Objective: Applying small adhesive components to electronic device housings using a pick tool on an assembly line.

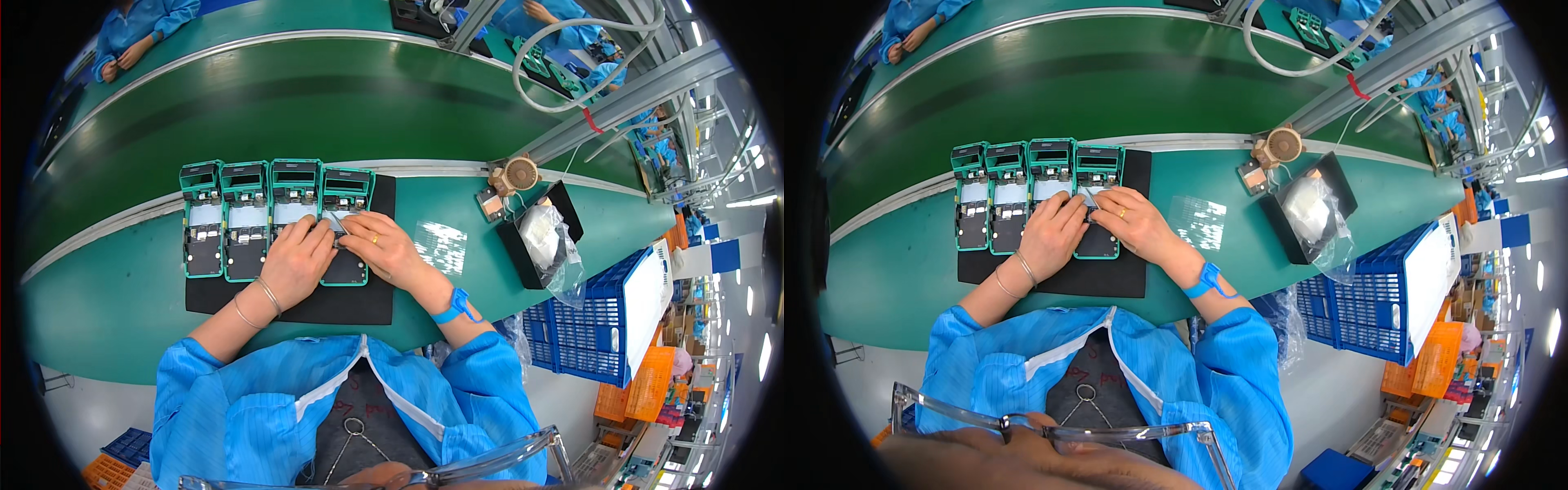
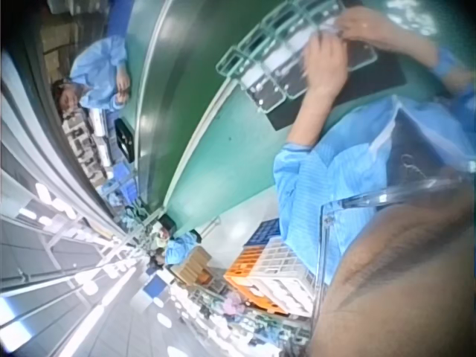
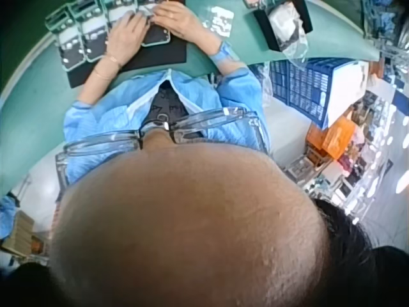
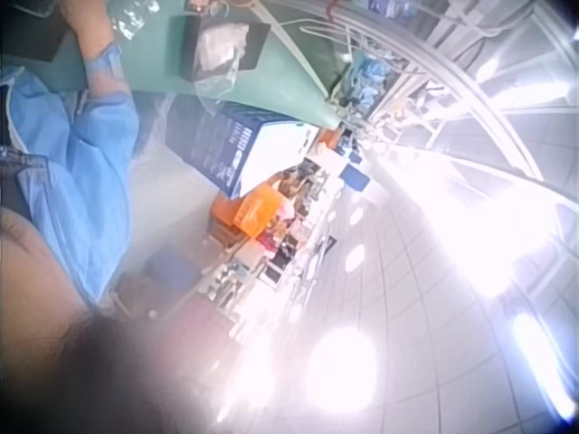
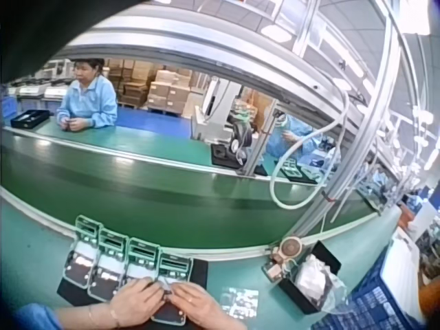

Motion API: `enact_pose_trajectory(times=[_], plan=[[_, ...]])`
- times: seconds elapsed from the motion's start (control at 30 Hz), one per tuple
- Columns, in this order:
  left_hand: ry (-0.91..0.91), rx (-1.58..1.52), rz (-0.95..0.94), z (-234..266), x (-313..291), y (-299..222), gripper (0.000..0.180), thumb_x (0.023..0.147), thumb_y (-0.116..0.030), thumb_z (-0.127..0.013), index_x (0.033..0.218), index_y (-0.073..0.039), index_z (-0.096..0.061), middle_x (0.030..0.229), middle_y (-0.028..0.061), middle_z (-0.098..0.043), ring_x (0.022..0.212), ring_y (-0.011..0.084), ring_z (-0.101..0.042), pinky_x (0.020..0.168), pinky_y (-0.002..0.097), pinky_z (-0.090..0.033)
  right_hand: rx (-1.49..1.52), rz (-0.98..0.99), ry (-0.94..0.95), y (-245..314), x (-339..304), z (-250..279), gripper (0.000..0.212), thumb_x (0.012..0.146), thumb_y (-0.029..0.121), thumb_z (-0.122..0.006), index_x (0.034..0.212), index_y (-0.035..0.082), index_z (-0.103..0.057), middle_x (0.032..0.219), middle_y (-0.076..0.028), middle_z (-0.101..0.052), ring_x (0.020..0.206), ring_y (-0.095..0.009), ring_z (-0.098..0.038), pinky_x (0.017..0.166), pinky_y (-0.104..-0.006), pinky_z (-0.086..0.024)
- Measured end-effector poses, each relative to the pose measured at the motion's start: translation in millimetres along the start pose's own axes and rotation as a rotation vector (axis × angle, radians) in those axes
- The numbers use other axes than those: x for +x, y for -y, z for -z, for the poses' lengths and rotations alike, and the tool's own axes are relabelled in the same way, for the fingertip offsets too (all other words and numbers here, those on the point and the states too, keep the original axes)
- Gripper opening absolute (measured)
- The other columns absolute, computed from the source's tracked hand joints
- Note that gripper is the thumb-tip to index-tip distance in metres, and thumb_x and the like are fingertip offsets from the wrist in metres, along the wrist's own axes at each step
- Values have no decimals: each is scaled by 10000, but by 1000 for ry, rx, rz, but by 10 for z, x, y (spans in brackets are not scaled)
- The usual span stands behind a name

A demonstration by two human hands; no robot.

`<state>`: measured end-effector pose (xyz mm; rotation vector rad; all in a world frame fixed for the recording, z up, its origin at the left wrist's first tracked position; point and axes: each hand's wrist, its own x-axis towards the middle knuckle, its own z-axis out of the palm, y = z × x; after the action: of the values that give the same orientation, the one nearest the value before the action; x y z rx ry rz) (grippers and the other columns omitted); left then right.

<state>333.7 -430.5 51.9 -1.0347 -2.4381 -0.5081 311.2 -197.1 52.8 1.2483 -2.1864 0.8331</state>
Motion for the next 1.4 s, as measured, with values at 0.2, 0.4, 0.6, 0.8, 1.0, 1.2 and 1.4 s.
enact_pose_trajectory(times=[0.2, 0.4, 0.6, 0.8, 1.0, 1.2, 1.4], plan=[[-2, -1, -3, -12, -3, 7, 394, 850, -121, -772, 1197, 33, -666, 1299, 151, -656, 1176, 343, -595, 970, 438, -516, 57, -47, 6, -18, 16, 20, 226, 853, 52, -790, 1064, 10, -724, 1120, -161, -741, 1099, -351, -697, 1004, -485, -555], [10, 4, 14, -5, -7, 8, 389, 855, -129, -772, 1195, 24, -660, 1330, 156, -642, 1193, 347, -587, 986, 444, -508, 91, -73, -14, -21, 36, 23, 223, 839, 34, -796, 1051, 10, -731, 1109, -158, -749, 1086, -349, -702, 1000, -481, -558], [55, 15, 50, 40, 38, -25, 371, 868, -148, -766, 1191, -11, -646, 1396, 161, -611, 1231, 366, -568, 1017, 465, -484, 89, -69, -15, -23, 26, 32, 228, 839, 27, -796, 1059, 8, -736, 1107, -157, -752, 1085, -350, -705, 997, -482, -559], [75, 42, 24, 13, 56, -1, 368, 871, -164, -764, 1189, -25, -641, 1398, 153, -612, 1236, 373, -564, 1019, 470, -477, 4, -139, -9, 85, -5, 385, 246, 837, -6, -795, 1076, 14, -739, 1135, -156, -751, 1101, -357, -705, 992, -484, -558], [77, 19, 7, 76, 132, -239, 430, 838, -183, -791, 1201, -3, -646, 1367, 164, -622, 1258, 380, -559, 1029, 487, -472, -186, -365, -33, 290, -733, 954, 287, 827, -51, -792, 1102, 10, -736, 1171, -175, -750, 1116, -377, -707, 966, -480, -571], [195, -262, -330, -307, 375, -758, 607, 870, -284, -790, 1363, 26, -617, 1471, 202, -574, 1430, 368, -492, 1169, 516, -411, -170, -461, -33, 498, -1115, 889, 293, 827, -58, -790, 1110, -5, -737, 1182, -190, -751, 1129, -376, -712, 967, -483, -572], [359, -163, -375, -540, 387, -873, 677, 952, -455, -697, 1474, -39, -584, 1576, 167, -506, 1505, 350, -411, 1224, 543, -342, -206, -461, -83, 418, -1256, 901, 301, 835, -61, -786, 1127, -9, -737, 1211, -190, -747, 1171, -371, -704, 1008, -492, -559]])
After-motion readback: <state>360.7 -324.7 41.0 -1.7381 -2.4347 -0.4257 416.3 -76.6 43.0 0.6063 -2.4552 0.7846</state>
